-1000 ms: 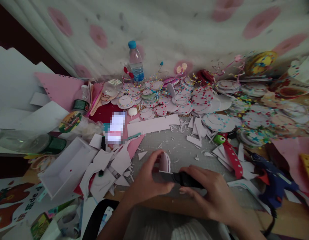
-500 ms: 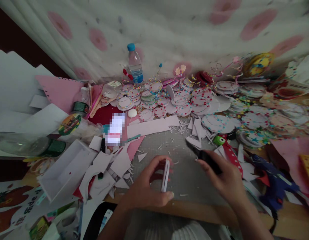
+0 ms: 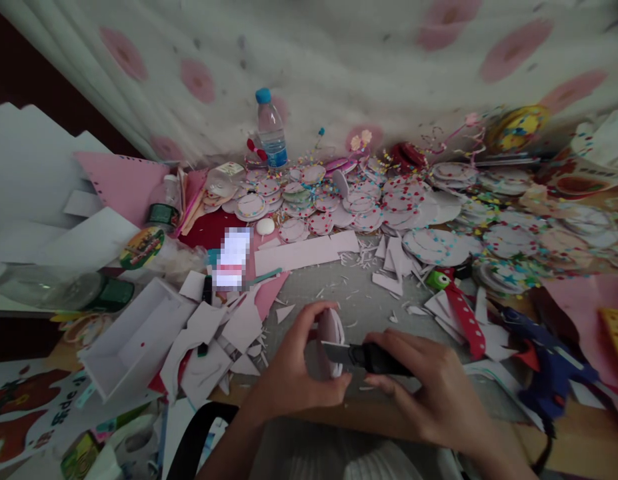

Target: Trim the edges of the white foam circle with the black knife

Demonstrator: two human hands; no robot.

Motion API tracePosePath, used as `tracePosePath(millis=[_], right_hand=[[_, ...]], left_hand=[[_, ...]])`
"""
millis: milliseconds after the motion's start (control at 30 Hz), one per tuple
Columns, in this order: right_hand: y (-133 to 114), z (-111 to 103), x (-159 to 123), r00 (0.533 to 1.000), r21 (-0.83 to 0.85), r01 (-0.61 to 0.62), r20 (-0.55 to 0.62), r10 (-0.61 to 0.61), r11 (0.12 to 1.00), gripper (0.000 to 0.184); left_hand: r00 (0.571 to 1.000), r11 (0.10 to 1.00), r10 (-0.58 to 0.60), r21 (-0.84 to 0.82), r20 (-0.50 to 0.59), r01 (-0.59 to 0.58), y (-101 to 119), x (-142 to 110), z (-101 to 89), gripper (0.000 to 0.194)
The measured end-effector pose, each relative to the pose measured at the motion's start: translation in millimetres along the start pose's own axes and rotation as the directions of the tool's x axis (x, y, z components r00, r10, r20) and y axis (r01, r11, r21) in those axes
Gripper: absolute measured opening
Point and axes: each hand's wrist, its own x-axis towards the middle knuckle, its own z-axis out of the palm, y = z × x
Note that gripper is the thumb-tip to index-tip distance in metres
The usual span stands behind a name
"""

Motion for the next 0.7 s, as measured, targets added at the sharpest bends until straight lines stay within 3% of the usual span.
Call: tracePosePath(millis=[200,300,333,400,467,567,633,700], right_hand=[[4,2,-1,0.999,0.001,-0.039,-0.004,0.039,0.999,0.034],[20,6,-4,0.983,-0.021,-0.170,-0.071,0.168,0.985,0.034],[29,7,-5,0.956,-0.035,-0.260,-0.147,0.253,0.965,0.035],[45,10,-7,0.860,-0.012,-0.444,-0.286,0.423,0.896,0.039],[57,14,-10,0.815,0.117,-0.469,-0.324,0.480,0.876,0.041],[63,28,-14,0.802,0.300,-0.447,-0.283,0.526,0.843,0.044],[62,42,-14,0.736,0.368,-0.465,-0.344,0.583,0.805,0.051],[63,54,-14,0.719,0.420,-0.482,-0.312,0.621,0.769,0.055]], left_hand=[[1.000,1.000,0.022,-0.009,-0.015,-0.022,-3,0,1.5,0.074],[0.998,0.997,0.067,-0.048,0.015,-0.066,-4,-3,-1.6,0.077],[0.994,0.993,0.095,-0.080,0.044,-0.092,-5,-6,-3.4,0.078],[0.984,0.982,0.145,-0.138,0.107,-0.129,-9,-10,-7.4,0.082],[0.987,0.983,0.129,-0.143,0.100,-0.114,-16,-11,-9.9,0.080],[0.998,0.991,0.054,-0.121,-0.015,-0.056,-31,-3,-8.3,0.079],[0.998,0.987,0.052,-0.153,-0.042,-0.058,-41,6,-3.9,0.081],[0.996,0.989,0.034,-0.140,-0.079,-0.044,-51,14,1.2,0.082]])
